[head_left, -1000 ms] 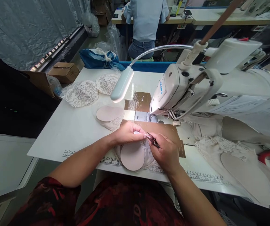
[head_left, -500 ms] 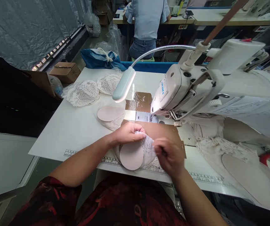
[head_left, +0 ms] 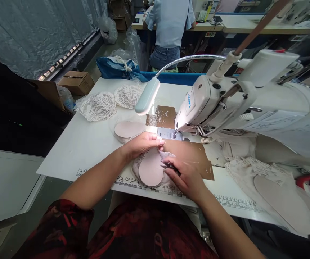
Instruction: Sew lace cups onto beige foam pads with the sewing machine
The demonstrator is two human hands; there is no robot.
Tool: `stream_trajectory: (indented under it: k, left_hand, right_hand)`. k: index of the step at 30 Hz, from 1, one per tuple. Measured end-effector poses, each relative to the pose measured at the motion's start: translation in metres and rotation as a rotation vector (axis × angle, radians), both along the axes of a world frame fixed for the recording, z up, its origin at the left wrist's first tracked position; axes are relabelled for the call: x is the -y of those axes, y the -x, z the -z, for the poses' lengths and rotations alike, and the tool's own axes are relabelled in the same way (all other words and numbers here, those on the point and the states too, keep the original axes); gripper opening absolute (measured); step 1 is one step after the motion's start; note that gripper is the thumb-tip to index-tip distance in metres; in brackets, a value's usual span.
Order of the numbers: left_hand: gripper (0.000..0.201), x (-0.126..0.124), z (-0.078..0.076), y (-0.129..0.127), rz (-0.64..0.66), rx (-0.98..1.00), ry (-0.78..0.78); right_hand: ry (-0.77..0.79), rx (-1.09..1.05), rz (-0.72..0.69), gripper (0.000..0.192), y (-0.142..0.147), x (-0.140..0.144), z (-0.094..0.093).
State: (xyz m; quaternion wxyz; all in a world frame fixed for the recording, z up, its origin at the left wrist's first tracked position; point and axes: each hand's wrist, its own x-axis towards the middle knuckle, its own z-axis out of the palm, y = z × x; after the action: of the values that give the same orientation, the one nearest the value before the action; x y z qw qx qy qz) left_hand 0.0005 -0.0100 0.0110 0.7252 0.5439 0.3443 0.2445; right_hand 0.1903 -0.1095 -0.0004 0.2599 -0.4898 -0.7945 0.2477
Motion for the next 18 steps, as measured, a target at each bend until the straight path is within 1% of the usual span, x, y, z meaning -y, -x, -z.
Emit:
stream_trajectory:
  k: [4,7,10,14,18]
  left_hand:
    - [0.024,0.001,0.001,0.001,0.000,0.001,-0.054]
    - [0.024,0.002,0.000,0.001,0.001,-0.007,-0.087]
    - [0.023,0.003,-0.002,0.001,-0.001,-0.014,-0.101]
    - [0.023,0.005,-0.003,0.000,-0.002,-0.015,-0.121]
    - [0.023,0.007,-0.003,0.000,0.008,-0.015,-0.114]
  right_hand:
    - [0.065,-0.016,0.186,0.034,-0.010,-0.002,-0.011]
    - [0.100,-0.003,0.275,0.040,-0.016,-0.006,-0.018]
    - [0.128,0.027,0.293,0.041,-0.017,-0.009,-0.022]
    - [0.183,0.073,0.300,0.038,-0.011,-0.012,-0.024]
    - [0.125,0.143,0.262,0.033,-0.003,-0.015,-0.026]
